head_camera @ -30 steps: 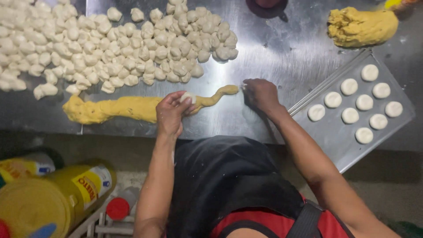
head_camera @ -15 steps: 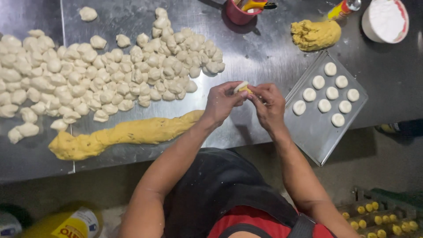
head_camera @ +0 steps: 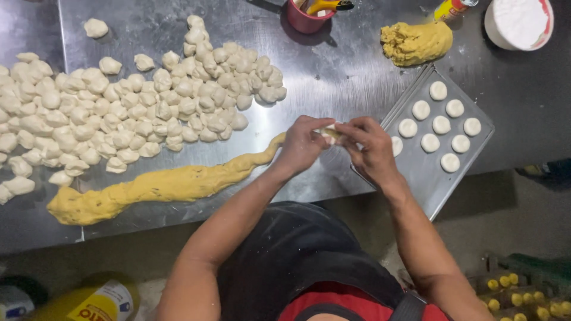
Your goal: Shaping bread dough, placing it on baking trays, scoring it, and brushing it with egg wash or liquid before placing in racks.
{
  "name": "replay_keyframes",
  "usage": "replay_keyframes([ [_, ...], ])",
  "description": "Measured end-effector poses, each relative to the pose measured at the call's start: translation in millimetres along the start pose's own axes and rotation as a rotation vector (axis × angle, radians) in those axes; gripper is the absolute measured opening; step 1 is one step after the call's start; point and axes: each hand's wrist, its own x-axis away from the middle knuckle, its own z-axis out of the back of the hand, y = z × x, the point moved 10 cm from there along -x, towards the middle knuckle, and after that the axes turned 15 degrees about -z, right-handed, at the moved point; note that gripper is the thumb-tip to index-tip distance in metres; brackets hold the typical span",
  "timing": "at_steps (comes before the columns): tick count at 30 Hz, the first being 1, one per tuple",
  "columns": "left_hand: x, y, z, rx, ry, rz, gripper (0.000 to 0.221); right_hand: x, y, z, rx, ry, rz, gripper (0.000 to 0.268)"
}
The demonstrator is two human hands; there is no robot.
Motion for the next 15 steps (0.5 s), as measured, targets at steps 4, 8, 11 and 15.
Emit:
replay_keyframes([
  [4,7,54,-35,-0.493,-0.083,-0.349,0.041,2,77,-10,-0.068,0.028,-0.12,0.015],
  [8,1,28,-51,-1.073,-0.208,-0.422,0.015,6,132,-41,-0.476,-0.255,-0.448,0.017],
  [11,-8,12,-45,-1.06,-0.245,-0.277,0.029,5,124,-45,-0.327,-0.337,-0.298,0.023],
  [15,-6,-12,-49,-0.916,-0.43,-0.167,0.043,14,173,-82,-0.317,-0.369,-0.279,0.023],
])
